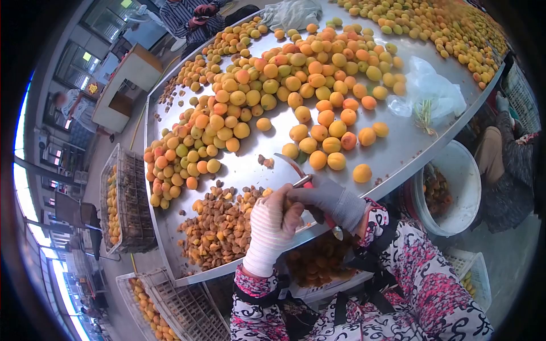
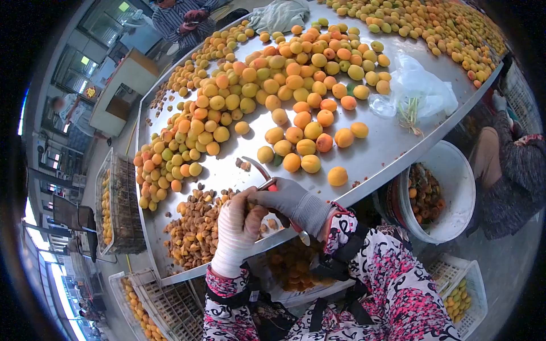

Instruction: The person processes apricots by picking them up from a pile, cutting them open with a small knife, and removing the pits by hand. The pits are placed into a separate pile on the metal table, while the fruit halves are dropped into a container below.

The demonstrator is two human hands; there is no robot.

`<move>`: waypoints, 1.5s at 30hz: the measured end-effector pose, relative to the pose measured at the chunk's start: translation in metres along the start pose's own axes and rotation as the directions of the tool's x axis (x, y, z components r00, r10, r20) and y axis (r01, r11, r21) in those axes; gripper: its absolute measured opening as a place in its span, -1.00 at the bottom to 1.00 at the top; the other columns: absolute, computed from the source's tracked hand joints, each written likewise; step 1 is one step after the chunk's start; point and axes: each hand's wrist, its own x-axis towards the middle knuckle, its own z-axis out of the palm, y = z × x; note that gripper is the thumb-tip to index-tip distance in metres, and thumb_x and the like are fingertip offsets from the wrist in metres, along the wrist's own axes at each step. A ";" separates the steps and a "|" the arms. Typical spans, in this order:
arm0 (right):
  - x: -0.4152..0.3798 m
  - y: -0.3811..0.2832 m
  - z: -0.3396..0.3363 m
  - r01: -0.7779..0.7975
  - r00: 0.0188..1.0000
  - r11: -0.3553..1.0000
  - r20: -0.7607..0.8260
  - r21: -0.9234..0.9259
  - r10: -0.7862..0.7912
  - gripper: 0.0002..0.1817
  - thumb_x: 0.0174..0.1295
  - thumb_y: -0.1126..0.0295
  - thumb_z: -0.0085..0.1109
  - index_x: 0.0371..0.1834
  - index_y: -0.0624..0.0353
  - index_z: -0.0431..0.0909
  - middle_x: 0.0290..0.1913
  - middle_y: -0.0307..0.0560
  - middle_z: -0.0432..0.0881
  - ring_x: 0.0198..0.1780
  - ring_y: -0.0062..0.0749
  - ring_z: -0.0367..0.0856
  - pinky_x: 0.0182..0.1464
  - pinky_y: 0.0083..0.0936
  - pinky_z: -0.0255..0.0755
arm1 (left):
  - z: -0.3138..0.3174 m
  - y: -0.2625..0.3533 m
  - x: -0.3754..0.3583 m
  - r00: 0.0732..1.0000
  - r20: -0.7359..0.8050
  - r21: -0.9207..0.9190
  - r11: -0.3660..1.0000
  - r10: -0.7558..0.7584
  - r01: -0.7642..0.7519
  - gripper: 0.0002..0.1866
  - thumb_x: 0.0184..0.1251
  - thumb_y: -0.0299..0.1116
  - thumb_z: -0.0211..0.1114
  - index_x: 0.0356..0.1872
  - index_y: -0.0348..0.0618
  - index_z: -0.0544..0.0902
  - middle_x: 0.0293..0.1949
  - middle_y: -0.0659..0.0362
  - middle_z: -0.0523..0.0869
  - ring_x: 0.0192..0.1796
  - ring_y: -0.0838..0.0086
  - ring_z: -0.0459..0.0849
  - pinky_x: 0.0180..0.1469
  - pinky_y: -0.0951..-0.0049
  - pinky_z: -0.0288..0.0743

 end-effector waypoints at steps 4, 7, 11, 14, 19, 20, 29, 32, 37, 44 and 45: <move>0.004 0.014 0.005 -0.031 0.996 0.930 0.090 0.367 -0.002 -0.69 0.17 0.10 0.14 -0.32 0.13 0.49 -0.55 -0.35 0.47 -0.59 -0.73 0.38 -0.60 -0.79 0.19 | 0.012 0.002 -0.006 0.981 -0.078 -0.315 0.938 -0.178 0.146 -0.64 0.19 -0.35 0.16 -0.02 -0.31 0.44 -0.46 0.03 0.64 -0.40 0.27 0.64 -0.29 0.40 0.49; -0.003 0.008 0.008 -0.088 0.995 0.939 0.078 0.332 0.065 -0.64 0.17 0.01 0.13 -0.39 0.12 0.48 -0.63 -0.33 0.43 -0.79 -0.68 0.23 -0.79 -0.72 0.10 | 0.011 -0.004 -0.006 0.990 -0.096 -0.151 0.984 -0.107 0.092 -0.62 0.21 -0.32 0.15 0.00 -0.30 0.42 -0.42 0.04 0.65 -0.39 0.38 0.64 -0.31 0.42 0.48; -0.003 0.009 0.011 -0.047 0.993 0.945 0.117 0.325 0.009 -0.65 0.17 0.02 0.13 -0.38 0.11 0.49 -0.63 -0.32 0.43 -0.79 -0.67 0.26 -0.77 -0.74 0.14 | 0.019 -0.012 -0.012 0.988 -0.142 -0.159 0.987 -0.056 0.033 -0.64 0.25 -0.27 0.11 -0.01 -0.29 0.44 -0.46 0.15 0.61 -0.45 0.47 0.56 -0.36 0.46 0.46; -0.015 0.001 0.014 -0.052 0.997 0.954 0.063 0.296 0.035 -0.64 0.20 0.03 0.06 -0.43 0.13 0.46 -0.61 -0.36 0.42 -0.73 -0.70 0.29 -0.70 -0.80 0.13 | 0.025 -0.004 -0.008 0.895 -0.107 -0.556 0.772 -0.434 0.308 -0.67 0.34 -0.23 0.03 -0.03 -0.26 0.46 -0.26 0.13 0.58 -0.29 0.54 0.54 -0.24 0.58 0.43; -0.018 -0.008 0.016 -0.046 0.988 0.998 0.144 -0.049 0.053 -0.71 0.11 0.15 0.18 -0.37 0.17 0.50 -0.53 -0.25 0.51 -0.61 -0.64 0.45 -0.56 -0.75 0.33 | 0.019 -0.071 -0.012 0.808 0.181 -0.983 -0.074 -0.561 0.168 -0.49 0.30 0.09 0.05 -0.06 -0.21 0.48 -0.25 0.10 0.60 -0.32 0.38 0.58 -0.37 0.44 0.47; -0.012 0.003 0.015 -0.045 0.988 0.998 0.147 -0.046 0.051 -0.71 0.11 0.15 0.18 -0.37 0.17 0.50 -0.53 -0.25 0.51 -0.61 -0.64 0.45 -0.56 -0.75 0.33 | 0.016 -0.071 -0.012 0.807 0.180 -0.983 -0.070 -0.562 0.170 -0.49 0.30 0.09 0.05 -0.06 -0.21 0.48 -0.25 0.10 0.60 -0.32 0.38 0.58 -0.37 0.44 0.47; -0.011 -0.005 0.008 0.056 0.996 0.992 0.070 -0.111 -0.049 -0.68 0.11 0.15 0.22 -0.37 0.23 0.55 -0.62 -0.23 0.49 -0.64 -0.64 0.42 -0.60 -0.68 0.28 | 0.010 -0.028 -0.005 0.793 0.287 -0.949 -0.049 -0.538 0.310 -0.39 0.31 0.19 -0.10 -0.02 -0.20 0.48 -0.54 0.14 0.51 -0.60 0.46 0.35 -0.51 0.41 0.29; -0.007 -0.019 -0.002 0.250 0.967 0.909 -0.134 0.334 -0.216 -0.73 0.22 0.25 0.08 -0.53 0.19 0.44 -0.70 -0.25 0.41 -0.76 -0.62 0.33 -0.73 -0.68 0.15 | 0.018 -0.023 -0.009 0.831 0.359 -0.925 -0.045 -0.425 0.377 -0.42 0.30 0.19 -0.08 -0.02 -0.15 0.46 -0.58 0.15 0.46 -0.64 0.49 0.32 -0.49 0.38 0.30; -0.005 -0.028 0.000 0.477 0.878 0.730 -0.295 0.489 -0.376 -0.72 0.28 0.20 0.05 -0.48 0.14 0.40 -0.75 -0.32 0.24 -0.77 -0.65 0.17 -0.70 -0.64 0.09 | 0.038 -0.007 -0.011 0.775 0.462 -0.874 -0.072 -0.431 0.481 -0.47 0.25 0.16 0.00 -0.03 -0.09 0.45 -0.48 0.10 0.48 -0.63 0.48 0.32 -0.47 0.37 0.29; 0.003 -0.027 0.011 0.613 0.789 0.661 -0.366 0.433 -0.493 -0.79 0.19 0.26 0.21 -0.35 0.16 0.47 -0.63 -0.42 0.40 -0.67 -0.87 0.26 -0.67 -0.82 0.11 | 0.040 -0.004 -0.010 0.775 0.482 -0.864 -0.075 -0.408 0.498 -0.53 0.25 0.11 0.02 -0.06 -0.06 0.42 -0.46 0.08 0.49 -0.61 0.46 0.34 -0.46 0.36 0.27; 0.000 -0.028 0.014 0.621 0.782 0.670 -0.371 0.405 -0.501 -0.79 0.19 0.28 0.23 -0.34 0.21 0.51 -0.57 -0.41 0.45 -0.57 -0.87 0.31 -0.58 -0.84 0.16 | 0.040 -0.007 -0.011 0.797 0.483 -0.869 -0.086 -0.364 0.487 -0.55 0.26 0.10 0.01 -0.07 -0.06 0.42 -0.46 0.09 0.49 -0.61 0.45 0.35 -0.47 0.35 0.28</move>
